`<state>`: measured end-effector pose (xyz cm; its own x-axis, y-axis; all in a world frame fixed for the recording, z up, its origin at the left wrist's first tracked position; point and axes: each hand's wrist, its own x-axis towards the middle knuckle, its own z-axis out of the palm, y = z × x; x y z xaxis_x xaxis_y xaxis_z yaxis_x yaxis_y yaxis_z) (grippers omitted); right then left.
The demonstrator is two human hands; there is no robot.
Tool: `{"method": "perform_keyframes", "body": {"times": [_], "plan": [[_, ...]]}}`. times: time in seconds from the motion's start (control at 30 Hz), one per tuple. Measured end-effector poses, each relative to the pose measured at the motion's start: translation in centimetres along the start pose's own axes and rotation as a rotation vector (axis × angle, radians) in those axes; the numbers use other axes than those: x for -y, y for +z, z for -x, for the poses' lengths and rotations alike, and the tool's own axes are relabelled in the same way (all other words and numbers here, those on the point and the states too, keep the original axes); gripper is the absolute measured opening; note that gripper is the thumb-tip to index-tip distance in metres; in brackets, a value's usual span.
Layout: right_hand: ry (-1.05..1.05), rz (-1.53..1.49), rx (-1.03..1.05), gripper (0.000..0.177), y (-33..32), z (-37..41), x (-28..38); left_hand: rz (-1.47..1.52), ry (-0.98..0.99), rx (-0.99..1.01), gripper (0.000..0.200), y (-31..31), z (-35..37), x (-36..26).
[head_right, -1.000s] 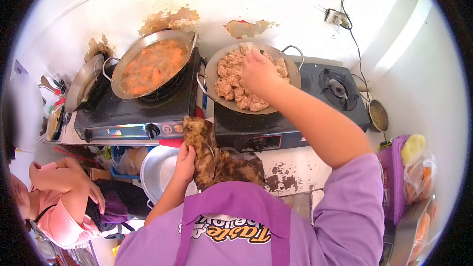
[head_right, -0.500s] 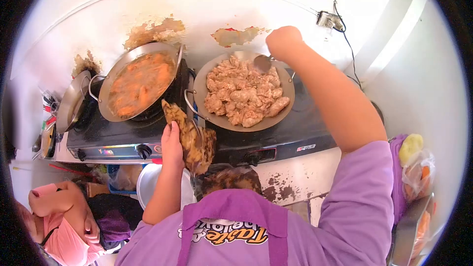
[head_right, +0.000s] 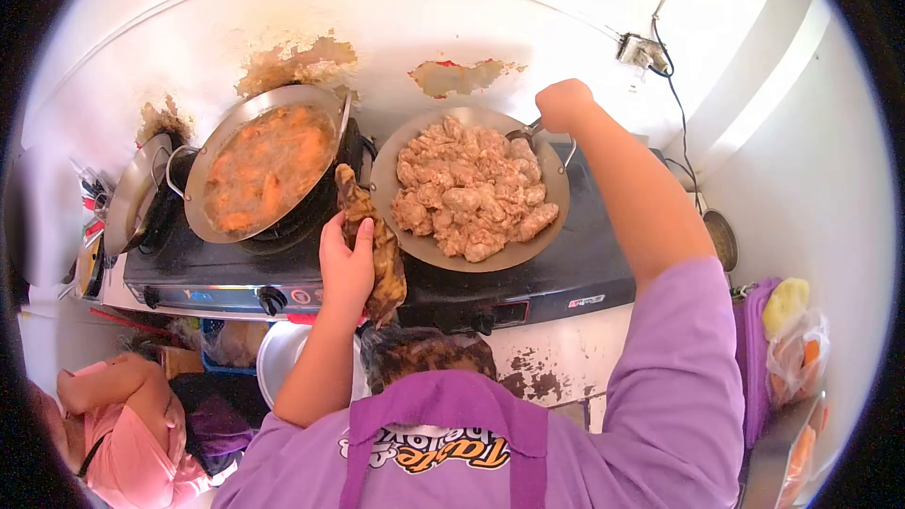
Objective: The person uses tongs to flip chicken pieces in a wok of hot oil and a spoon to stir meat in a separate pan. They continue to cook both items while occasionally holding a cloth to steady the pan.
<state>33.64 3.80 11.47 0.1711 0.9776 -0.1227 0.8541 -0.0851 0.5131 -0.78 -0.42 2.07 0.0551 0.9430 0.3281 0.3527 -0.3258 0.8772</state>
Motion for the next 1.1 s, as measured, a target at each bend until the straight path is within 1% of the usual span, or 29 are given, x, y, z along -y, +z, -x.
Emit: {"method": "perform_keyframes", "body": {"times": [0.03, 0.07, 0.13, 0.17, 0.23, 0.27, 0.33, 0.37, 0.43, 0.47, 0.53, 0.57, 0.6, 0.63, 0.67, 0.7, 0.77, 0.8, 0.87, 0.9, 0.97, 1.0, 1.03, 1.1], "plan": [[-0.052, -0.012, 0.0, 0.012, 0.2, -0.5, -0.2, -0.032, 0.038, 0.004, 0.037, -0.1, 0.0, -0.2], [-0.052, -0.011, 0.002, 0.012, 0.6, -1.1, -0.2, -0.031, 0.037, 0.005, 0.037, -0.1, 0.0, -0.3], [-0.074, -0.02, -0.018, 0.016, 1.3, -2.3, -0.3, 0.016, -0.031, 0.016, 0.035, -0.2, -0.1, -0.3], [-0.075, -0.019, -0.018, 0.016, 1.5, -2.7, -0.3, 0.016, -0.032, 0.016, 0.035, -0.1, 0.0, -0.1], [-0.097, -0.076, 0.039, 0.016, 1.9, -3.6, -0.3, 0.016, 0.032, -0.013, 0.035, 0.1, -0.1, 0.5], [-0.1, -0.076, 0.035, 0.016, 1.9, -3.8, -0.1, 0.014, 0.033, -0.018, 0.035, 0.1, 0.0, 0.4], [-0.087, -0.137, 0.124, 0.017, 2.1, -4.4, 0.3, -0.04, 0.111, -0.042, 0.035, 0.0, 0.1, 0.1], [-0.09, -0.138, 0.124, 0.017, 1.9, -4.4, 0.9, -0.042, 0.108, -0.043, 0.035, 0.1, 0.2, 0.2], [-0.179, -0.249, 0.145, 0.018, 2.0, -4.0, 2.3, 0.065, 0.091, -0.015, 0.035, 0.3, 0.2, 0.5], [-0.176, -0.307, 0.109, 0.018, 2.2, -4.0, 2.6, 0.064, 0.09, -0.018, 0.035, 0.3, 0.3, 0.5], [-0.212, -0.286, 0.061, 0.017, 1.8, -4.6, 2.0, -0.098, 0.216, -0.03, 0.035, 0.1, 0.4, 0.5], [-0.246, -0.266, 0.024, 0.015, 1.6, -4.5, 2.0, -0.106, 0.206, -0.03, 0.035, 0.0, 0.5, 0.4], [-0.259, -0.27, 0.034, 0.015, 1.1, -4.0, 2.4, -0.105, 0.214, -0.024, 0.034, -0.1, 0.6, 0.2], [-0.263, -0.224, -0.016, 0.012, 0.4, -3.5, 2.3, -0.099, 0.228, -0.018, 0.034, -0.1, 0.6, 0.1], [-0.262, -0.176, -0.068, 0.01, -0.3, -2.9, 2.2, -0.117, 0.232, 0.009, 0.038, -0.2, 0.6, 0.3], [-0.26, -0.173, -0.066, 0.01, -0.9, -2.3, 2.4, -0.113, 0.231, 0.01, 0.038, -0.3, 0.6, 0.3], [-0.312, 0.038, -0.159, 0.006, -2.0, -1.1, 3.0, -0.128, 0.242, 0.028, 0.039, -0.3, 0.5, 0.4], [-0.31, 0.042, -0.155, 0.006, -2.6, -0.4, 3.5, -0.122, 0.242, 0.029, 0.039, -0.3, 0.5, 0.4], [-0.317, 0.253, -0.199, 0.006, -3.4, 1.2, 4.6, -0.137, 0.242, 0.031, 0.039, -0.3, 0.6, 0.4], [-0.317, 0.253, -0.193, 0.006, -3.3, 2.1, 5.2, -0.135, 0.239, 0.035, 0.039, -0.3, 0.6, 0.4], [-0.452, 0.298, -0.341, 0.004, -3.1, 3.9, 6.3, -0.159, 0.256, 0.033, 0.039, -0.4, 0.5, 0.2], [-0.481, 0.357, -0.452, 0.004, -3.1, 5.0, 7.0, -0.158, 0.254, 0.035, 0.039, -0.5, 0.6, 0.2], [-0.481, 0.359, -0.451, 0.004, -2.7, 5.8, 7.4, -0.156, 0.256, 0.034, 0.039, -0.4, 0.6, 0.2], [-0.47, 0.465, -0.65, 0.006, -2.1, 6.9, 8.2, -0.154, 0.255, 0.033, 0.04, -0.4, 0.5, 0.1]]}}
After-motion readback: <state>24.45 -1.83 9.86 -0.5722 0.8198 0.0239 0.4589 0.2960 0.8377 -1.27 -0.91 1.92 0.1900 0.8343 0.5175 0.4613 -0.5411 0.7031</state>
